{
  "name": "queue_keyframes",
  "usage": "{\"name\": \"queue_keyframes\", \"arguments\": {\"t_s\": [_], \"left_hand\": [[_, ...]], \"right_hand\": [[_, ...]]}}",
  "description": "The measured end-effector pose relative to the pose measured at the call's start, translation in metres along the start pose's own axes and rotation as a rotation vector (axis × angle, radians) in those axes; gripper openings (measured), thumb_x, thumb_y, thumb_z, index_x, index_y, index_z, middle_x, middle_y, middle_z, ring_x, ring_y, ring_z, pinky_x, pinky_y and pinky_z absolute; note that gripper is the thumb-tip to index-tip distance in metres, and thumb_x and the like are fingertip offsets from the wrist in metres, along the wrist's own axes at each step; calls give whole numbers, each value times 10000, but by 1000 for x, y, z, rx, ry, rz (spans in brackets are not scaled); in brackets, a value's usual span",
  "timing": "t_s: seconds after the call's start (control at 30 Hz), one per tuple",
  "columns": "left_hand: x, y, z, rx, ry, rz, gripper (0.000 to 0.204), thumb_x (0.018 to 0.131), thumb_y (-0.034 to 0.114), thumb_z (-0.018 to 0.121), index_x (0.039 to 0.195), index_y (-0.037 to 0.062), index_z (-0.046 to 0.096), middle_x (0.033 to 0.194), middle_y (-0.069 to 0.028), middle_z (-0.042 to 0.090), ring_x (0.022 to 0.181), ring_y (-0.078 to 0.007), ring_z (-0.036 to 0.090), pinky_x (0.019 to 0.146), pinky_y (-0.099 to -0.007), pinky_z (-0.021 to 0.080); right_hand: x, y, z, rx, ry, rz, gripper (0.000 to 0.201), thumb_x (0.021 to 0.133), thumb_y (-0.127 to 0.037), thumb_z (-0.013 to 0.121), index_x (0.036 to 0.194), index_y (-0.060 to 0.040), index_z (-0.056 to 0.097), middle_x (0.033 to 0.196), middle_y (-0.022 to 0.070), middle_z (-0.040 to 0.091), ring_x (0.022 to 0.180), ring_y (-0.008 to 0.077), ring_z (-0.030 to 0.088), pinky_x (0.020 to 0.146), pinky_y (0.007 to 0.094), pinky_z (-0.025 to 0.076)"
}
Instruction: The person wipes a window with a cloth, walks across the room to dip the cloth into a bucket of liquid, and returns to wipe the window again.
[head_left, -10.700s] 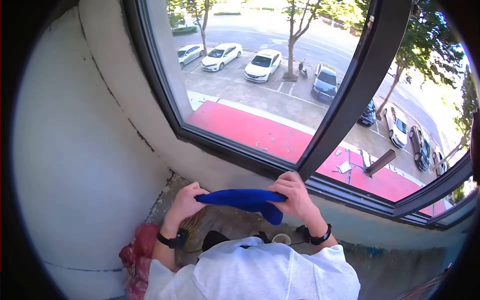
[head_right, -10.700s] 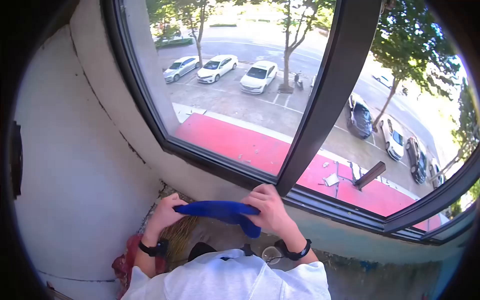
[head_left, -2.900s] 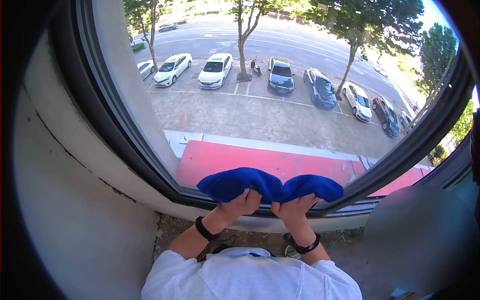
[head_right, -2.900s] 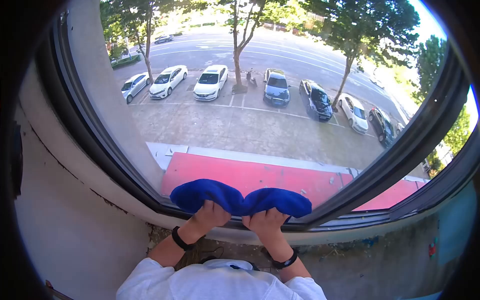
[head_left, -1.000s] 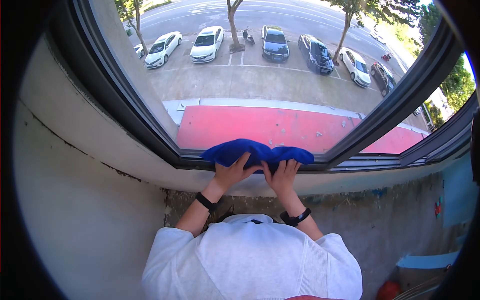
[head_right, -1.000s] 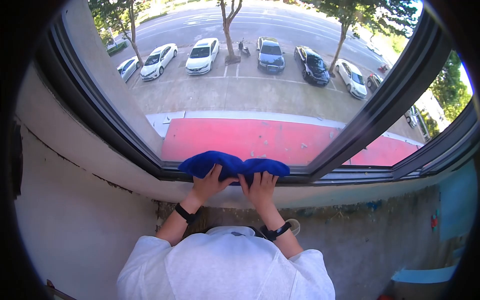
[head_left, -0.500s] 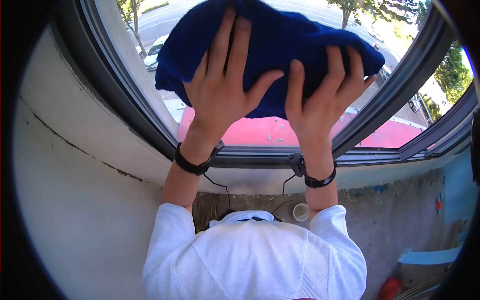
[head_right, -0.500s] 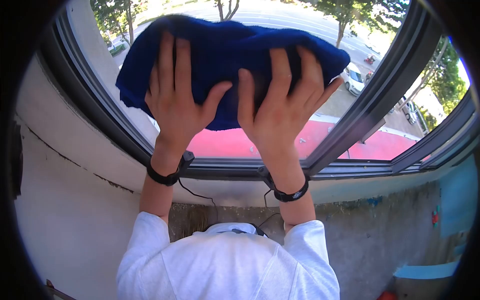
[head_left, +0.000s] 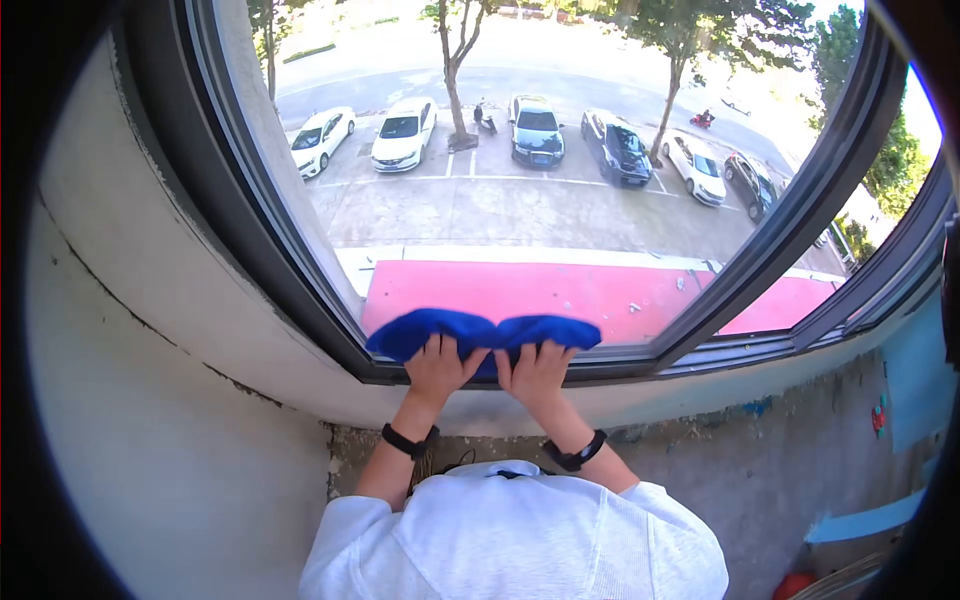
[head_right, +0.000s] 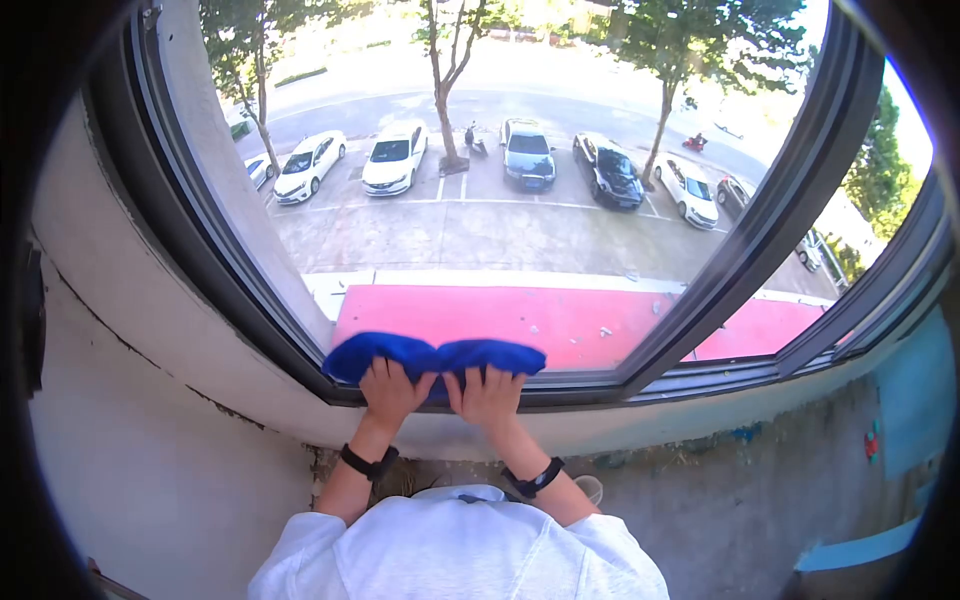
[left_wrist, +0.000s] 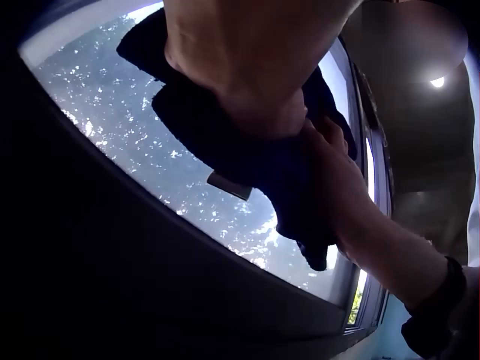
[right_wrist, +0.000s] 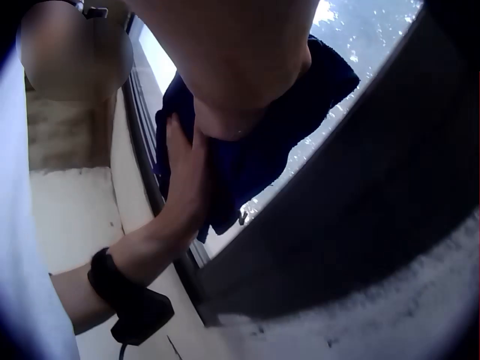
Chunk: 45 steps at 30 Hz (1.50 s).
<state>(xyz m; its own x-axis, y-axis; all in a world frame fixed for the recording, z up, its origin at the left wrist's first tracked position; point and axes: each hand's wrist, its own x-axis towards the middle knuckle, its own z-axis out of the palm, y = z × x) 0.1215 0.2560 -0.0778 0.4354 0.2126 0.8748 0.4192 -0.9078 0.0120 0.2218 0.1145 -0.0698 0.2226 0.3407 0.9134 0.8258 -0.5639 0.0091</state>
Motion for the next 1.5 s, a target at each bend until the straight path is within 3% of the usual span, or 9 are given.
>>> {"name": "queue_keyframes", "arguments": {"t_s": [0.13,0.27,0.33,0.53,0.87,1.07,1.23,1.33,1.5], "left_hand": [[0,-13,-6,-43,-6,80,625,733,585,715,1011,35,613,908,-144,611,653,-268,601,540,-375,472],[57,-23,-27,25,106,52,826,780,624,621,1205,-81,551,1153,-320,558,856,-437,588,670,-462,478],[113,-23,-51,82,158,-2,848,827,593,570,1306,-96,451,1351,-367,419,1121,-512,481,866,-549,388],[219,-35,-101,40,483,39,762,900,522,537,1381,-58,417,1438,-280,397,1177,-447,462,927,-493,327],[4,-61,-17,-17,-10,24,574,878,433,539,1204,-39,513,1071,-306,537,889,-472,562,686,-543,443],[-50,-71,-8,-75,-247,60,391,807,394,654,966,37,663,911,-106,622,725,-286,643,621,-390,526],[19,-60,-32,-173,-74,67,509,796,357,680,1141,-7,595,1017,-272,569,754,-418,599,579,-459,512],[98,-28,-57,-137,58,78,661,848,427,617,1294,-46,497,1298,-378,451,1043,-506,534,820,-532,443],[207,37,-81,-91,451,79,530,908,411,575,1233,-8,581,1345,-218,534,893,-363,597,682,-395,501]], "right_hand": [[-16,-12,7,86,-79,13,326,790,-405,682,859,-100,589,906,137,493,762,335,474,662,501,328],[61,-25,-9,98,75,-17,371,791,-385,676,1004,-84,636,1056,180,536,910,371,513,737,541,344],[117,-37,-17,167,164,-21,435,833,-265,628,1123,50,547,1300,353,398,1222,531,366,1028,698,130],[230,-64,-60,272,312,44,500,854,-263,612,1275,-4,540,1391,315,376,1301,496,344,1095,641,100],[10,-68,25,114,5,-75,267,768,-369,645,943,-168,669,1198,125,525,1153,348,479,953,620,310],[-47,-76,36,164,-227,-43,233,766,-313,651,960,-186,671,1280,113,477,1253,326,410,997,588,291],[11,-63,21,191,-83,-39,257,751,-308,662,969,-172,653,1277,132,479,1227,344,420,982,642,280],[95,-54,-4,243,183,46,353,772,-271,624,1084,-105,634,1282,233,480,1175,422,457,1004,688,221],[189,-5,-54,263,362,51,383,821,-216,567,1155,-38,624,1367,290,444,1283,478,394,1130,595,75]]}}
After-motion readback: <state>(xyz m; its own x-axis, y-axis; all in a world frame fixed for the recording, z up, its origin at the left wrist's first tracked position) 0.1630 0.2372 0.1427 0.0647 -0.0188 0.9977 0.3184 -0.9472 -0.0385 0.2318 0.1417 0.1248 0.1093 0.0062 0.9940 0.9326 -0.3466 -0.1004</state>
